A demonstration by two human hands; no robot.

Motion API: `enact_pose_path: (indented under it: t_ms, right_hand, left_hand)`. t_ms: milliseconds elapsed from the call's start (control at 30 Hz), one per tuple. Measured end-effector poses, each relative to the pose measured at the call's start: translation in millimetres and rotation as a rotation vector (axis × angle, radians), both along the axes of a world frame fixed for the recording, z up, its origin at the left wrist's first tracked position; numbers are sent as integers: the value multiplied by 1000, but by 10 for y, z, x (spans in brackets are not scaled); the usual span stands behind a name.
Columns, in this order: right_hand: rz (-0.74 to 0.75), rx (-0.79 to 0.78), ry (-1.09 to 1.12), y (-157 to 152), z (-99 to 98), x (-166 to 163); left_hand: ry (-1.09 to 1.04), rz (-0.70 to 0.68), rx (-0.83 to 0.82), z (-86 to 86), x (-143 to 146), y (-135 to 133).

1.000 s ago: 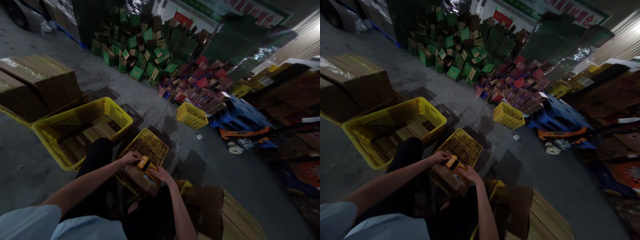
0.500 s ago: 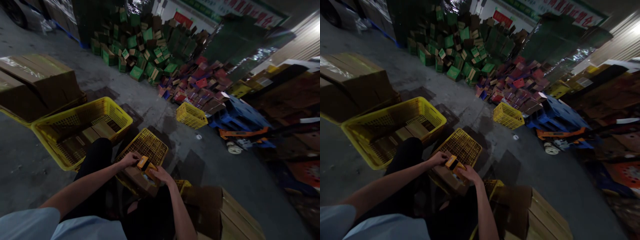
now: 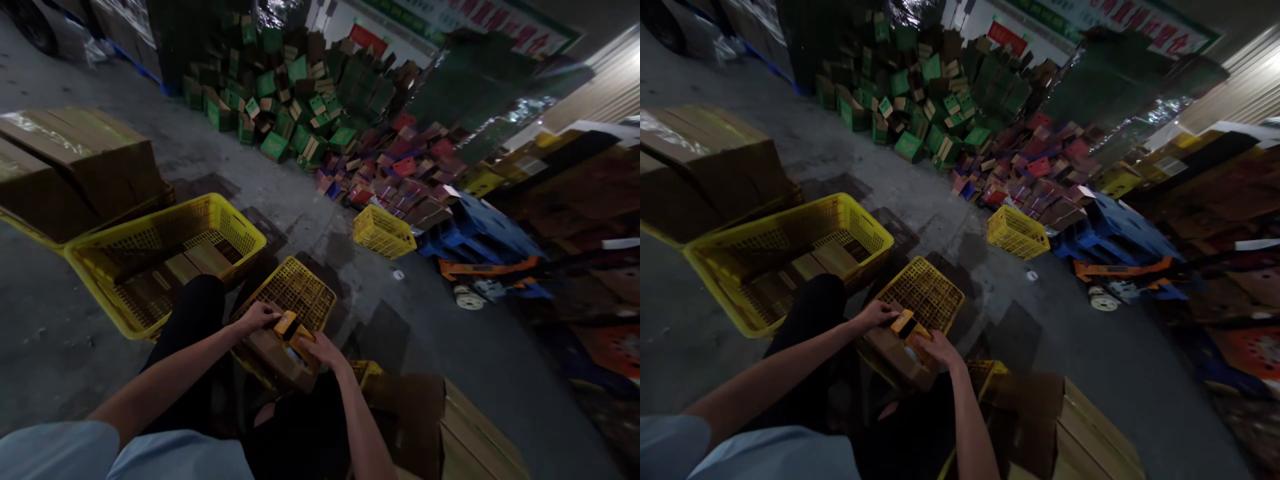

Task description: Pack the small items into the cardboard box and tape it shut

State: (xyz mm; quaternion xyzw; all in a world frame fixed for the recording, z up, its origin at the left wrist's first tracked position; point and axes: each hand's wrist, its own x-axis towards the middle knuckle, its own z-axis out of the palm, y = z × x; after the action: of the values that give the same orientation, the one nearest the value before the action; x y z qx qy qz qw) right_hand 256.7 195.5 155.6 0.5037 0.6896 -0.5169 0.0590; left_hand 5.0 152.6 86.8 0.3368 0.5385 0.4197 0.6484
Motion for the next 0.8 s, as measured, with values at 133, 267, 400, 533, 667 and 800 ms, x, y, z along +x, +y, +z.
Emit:
enact_pose_path:
  t_ms: [133, 267, 400, 533, 667, 800]
  right_hand:
    - [4, 5, -54, -7, 63, -62]
    - [3, 4, -75, -20, 83, -85]
    - [-14, -13, -59, -35, 77, -79]
    - [-6, -21, -48, -30, 81, 21]
    - [13, -37, -61, -23, 94, 114]
    - [22, -41, -57, -37, 116, 40]
  left_hand:
    - [6, 13, 7, 3, -45, -5]
    - [20, 23, 11, 12, -76, -18]
    - [46, 24, 21, 34, -193, -16]
    - [116, 71, 28, 45, -490, 18]
    - [192, 111, 45, 22, -775, 28]
    - [248, 141, 49, -84, -830, -9]
